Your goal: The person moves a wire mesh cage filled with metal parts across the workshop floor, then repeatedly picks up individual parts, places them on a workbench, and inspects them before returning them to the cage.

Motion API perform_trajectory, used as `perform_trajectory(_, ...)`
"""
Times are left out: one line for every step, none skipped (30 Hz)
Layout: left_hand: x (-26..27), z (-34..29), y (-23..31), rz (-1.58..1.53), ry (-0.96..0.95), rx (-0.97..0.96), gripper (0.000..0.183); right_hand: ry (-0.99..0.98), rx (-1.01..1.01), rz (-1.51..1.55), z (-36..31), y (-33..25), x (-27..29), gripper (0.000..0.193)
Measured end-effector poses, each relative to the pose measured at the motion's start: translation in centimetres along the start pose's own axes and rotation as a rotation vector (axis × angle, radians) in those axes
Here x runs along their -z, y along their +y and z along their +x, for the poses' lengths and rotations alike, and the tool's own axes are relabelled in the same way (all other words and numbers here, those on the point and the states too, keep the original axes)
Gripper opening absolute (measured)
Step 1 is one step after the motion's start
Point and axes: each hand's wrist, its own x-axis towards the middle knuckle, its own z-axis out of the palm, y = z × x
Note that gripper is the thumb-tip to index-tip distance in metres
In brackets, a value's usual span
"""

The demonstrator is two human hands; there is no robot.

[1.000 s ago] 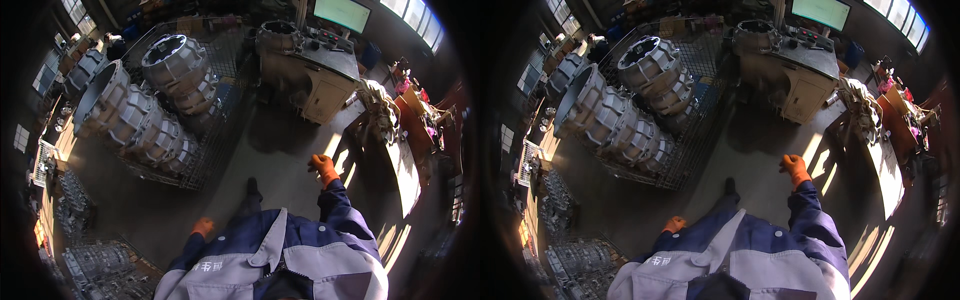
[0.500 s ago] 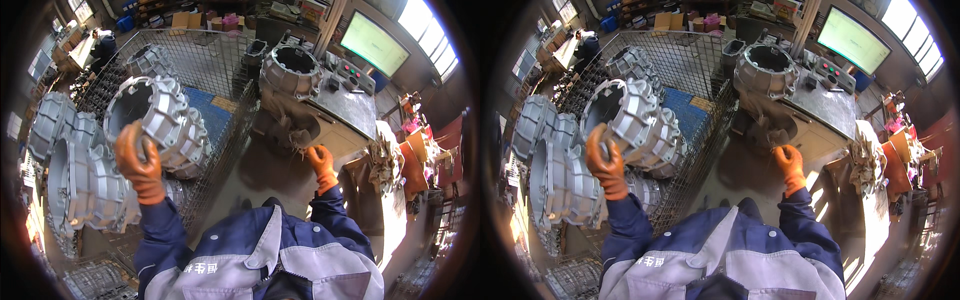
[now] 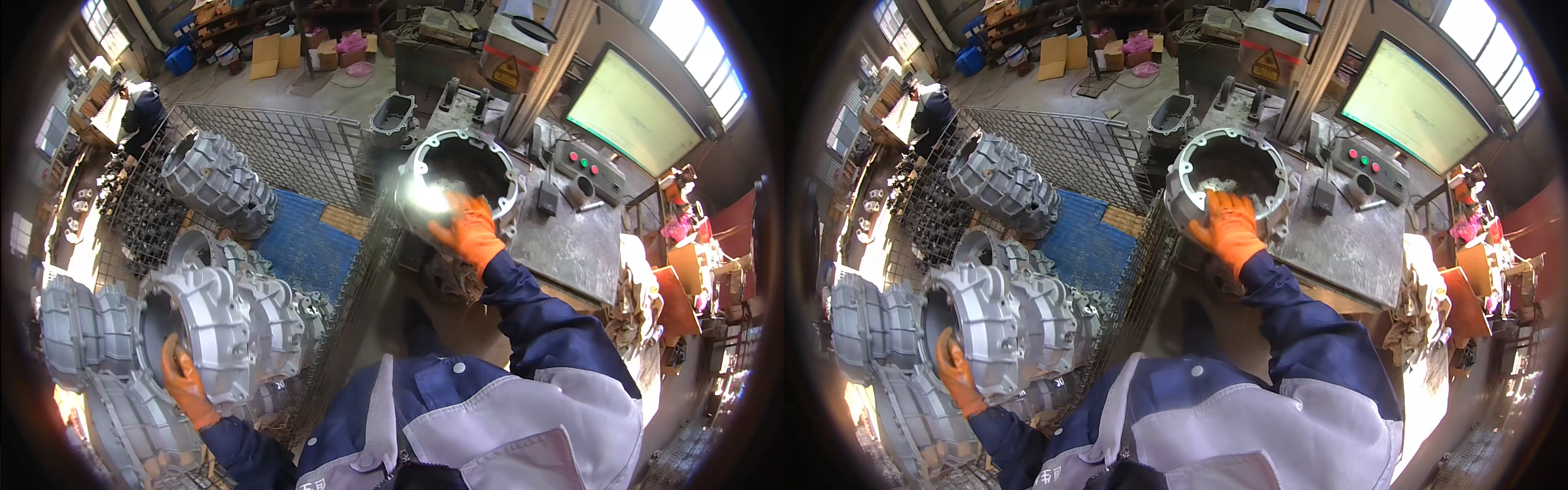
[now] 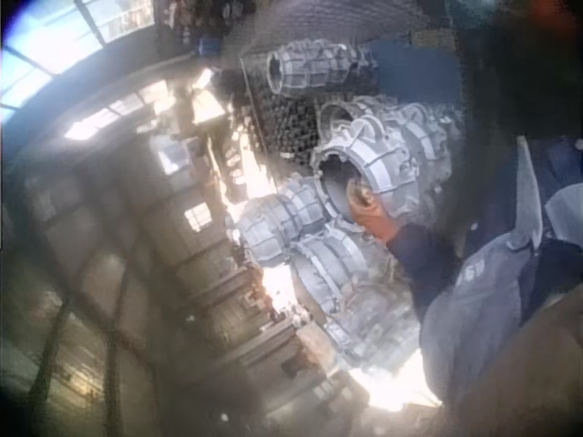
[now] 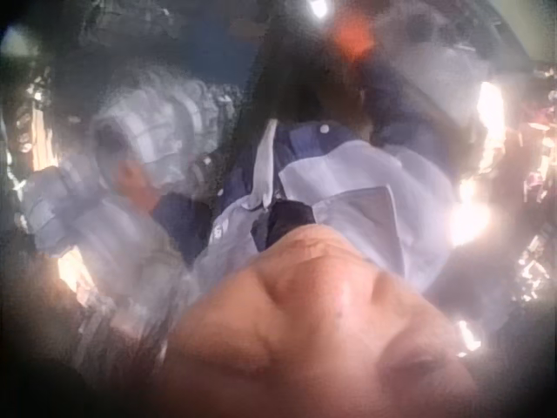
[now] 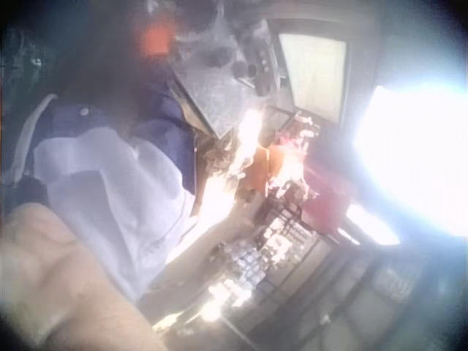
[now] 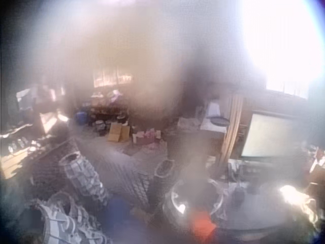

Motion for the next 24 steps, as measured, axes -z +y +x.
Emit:
perform_trajectory(-0.3,0.8,0.4,-0.019,0.016,0.047,0.032,-0.219,-0.130,0.076,2.4,0.5,-0.7,0.075)
perform_trajectory(-0.6,1.4,0.8,-0.056,0.003,0.106,0.032,-0.289,-0.151,0.105,4.3,0.9,-1.2,0.078)
perform_trajectory(-0.9,2.2,1.0,-0.106,-0.043,0.218,0.033,-0.343,-0.160,0.182,6.0,1.3,-1.6,0.076)
perform_trajectory(-1.1,2.3,1.1,-0.044,-0.056,0.279,0.033,-0.420,-0.141,0.258,7.3,1.6,-2.0,0.075)
perform_trajectory(-1.4,2.4,1.1,-0.003,-0.085,0.354,0.033,-0.482,-0.126,0.305,8.2,2.4,-2.0,0.070)
perform_trajectory(-1.6,2.6,0.8,0.042,-0.094,0.464,0.033,-0.511,-0.168,0.311,8.9,2.8,-2.3,0.066)
perform_trajectory(-1.7,2.0,0.7,0.111,-0.071,0.446,0.032,-0.494,-0.183,0.326,9.2,3.1,-2.6,0.059)
perform_trajectory(-1.9,2.0,0.3,0.180,-0.046,0.489,0.032,-0.485,-0.141,0.369,9.3,3.5,-2.9,0.048)
perform_trajectory(-1.6,1.4,0.3,0.164,-0.026,0.484,0.031,-0.542,-0.144,0.333,9.3,3.4,-3.4,0.047)
perform_trajectory(-1.8,1.4,0.2,0.060,-0.009,0.436,0.031,-0.546,-0.160,0.384,9.2,3.7,-3.5,0.048)
perform_trajectory(-1.6,1.1,0.3,0.063,-0.005,0.418,0.030,-0.565,-0.196,0.372,9.3,3.6,-3.6,0.052)
perform_trajectory(-1.5,0.9,0.5,0.009,0.005,0.382,0.029,-0.582,-0.203,0.311,9.4,3.8,-3.3,0.049)
perform_trajectory(-1.5,1.1,0.8,0.049,0.004,0.353,0.028,-0.588,-0.250,0.450,9.6,3.8,-2.5,0.046)
perform_trajectory(-1.4,1.1,1.2,0.040,0.010,0.320,0.027,-0.613,-0.331,0.570,10.0,3.9,-1.3,0.044)
perform_trajectory(-1.1,1.1,1.7,0.149,0.032,0.276,0.029,-0.606,-0.307,0.640,10.9,3.9,0.1,0.040)
perform_trajectory(-1.1,1.3,2.0,0.155,0.005,0.336,0.030,-0.607,-0.390,0.620,11.6,3.6,1.8,0.036)
perform_trajectory(-1.1,1.5,2.2,0.150,-0.004,0.369,0.030,-0.613,-0.292,0.738,12.2,3.7,4.6,0.033)
perform_trajectory(-1.1,1.6,2.3,0.126,-0.015,0.405,0.031,-0.608,-0.286,0.696,12.9,3.1,7.0,0.032)
perform_trajectory(-1.0,1.7,2.2,0.128,-0.010,0.345,0.031,-0.613,-0.272,0.806,13.0,2.1,9.8,0.038)
perform_trajectory(-1.0,1.7,2.0,0.152,-0.022,0.363,0.032,-0.536,-0.314,0.801,12.5,0.6,12.1,0.044)
perform_trajectory(-0.9,1.7,1.7,0.146,-0.017,0.351,0.032,-0.575,-0.270,0.780,12.4,-1.2,14.2,0.045)
perform_trajectory(-0.8,1.6,1.3,0.110,-0.016,0.345,0.033,-0.609,-0.208,0.765,12.3,-3.3,16.1,0.047)
perform_trajectory(-0.7,1.3,1.0,0.111,0.008,0.347,0.033,-0.630,-0.213,0.789,12.1,-5.5,17.6,0.049)
perform_trajectory(-0.5,1.1,0.7,0.081,0.027,0.354,0.033,-0.653,-0.193,0.835,11.6,-7.8,18.7,0.051)
